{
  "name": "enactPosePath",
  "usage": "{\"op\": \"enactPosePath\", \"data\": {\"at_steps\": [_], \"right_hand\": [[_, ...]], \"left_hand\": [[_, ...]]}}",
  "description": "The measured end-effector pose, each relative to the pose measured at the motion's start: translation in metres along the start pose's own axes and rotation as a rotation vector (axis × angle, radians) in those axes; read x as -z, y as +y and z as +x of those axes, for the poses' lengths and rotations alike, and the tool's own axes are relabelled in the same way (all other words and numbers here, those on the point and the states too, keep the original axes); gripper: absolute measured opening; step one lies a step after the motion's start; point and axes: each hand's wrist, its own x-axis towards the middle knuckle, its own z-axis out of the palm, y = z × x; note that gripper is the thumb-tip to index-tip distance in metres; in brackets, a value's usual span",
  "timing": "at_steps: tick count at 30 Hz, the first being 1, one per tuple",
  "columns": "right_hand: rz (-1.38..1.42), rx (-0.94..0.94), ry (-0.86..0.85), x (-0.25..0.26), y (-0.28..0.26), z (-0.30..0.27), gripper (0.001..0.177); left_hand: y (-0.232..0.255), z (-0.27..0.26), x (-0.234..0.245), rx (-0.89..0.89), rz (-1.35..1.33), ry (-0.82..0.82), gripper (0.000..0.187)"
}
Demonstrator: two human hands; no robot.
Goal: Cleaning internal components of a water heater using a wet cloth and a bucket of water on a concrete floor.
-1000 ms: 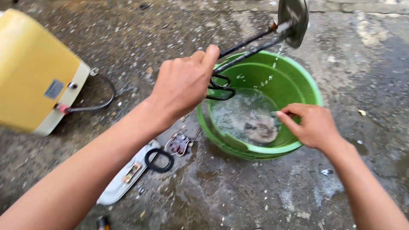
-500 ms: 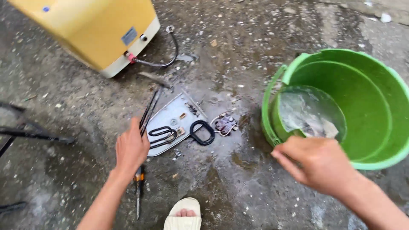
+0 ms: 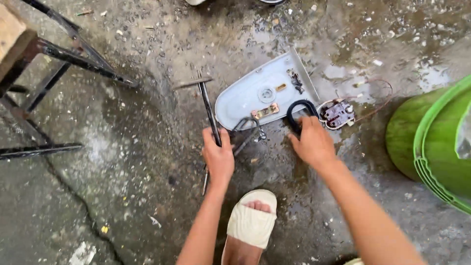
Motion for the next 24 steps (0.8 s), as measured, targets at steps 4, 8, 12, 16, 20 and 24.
{"op": "enactPosePath", "data": {"at_steps": [4, 8, 12, 16, 20, 24], "right_hand": [[0.223, -0.164, 0.168, -0.017, -0.012, 0.006, 0.034], [0.29, -0.038, 0.288, -0.019, 0.011, -0.015, 0.026], [0.434, -0.036, 0.348, -0.027, 0.052, -0.058, 0.018], [1.201, -0.251, 0.347, -0.068, 0.089, -0.081, 0.025], [1.275, -0.37, 0.4, -0.095, 0.113, -0.088, 0.035], [1.178, -0.414, 0.439, -0.062, 0.083, -0.088, 0.031]], "left_hand": [[-0.004, -0.02, -0.007, 0.011, -0.123, -0.111, 0.024], [-0.02, -0.021, -0.016, -0.037, -0.127, -0.137, 0.024], [-0.012, -0.026, -0.015, -0.022, -0.14, -0.162, 0.022], [-0.005, -0.029, -0.02, -0.006, -0.159, -0.237, 0.024], [0.0, -0.033, -0.043, -0.016, -0.112, -0.303, 0.029], [0.007, -0.034, -0.049, -0.051, -0.14, -0.428, 0.027]]}}
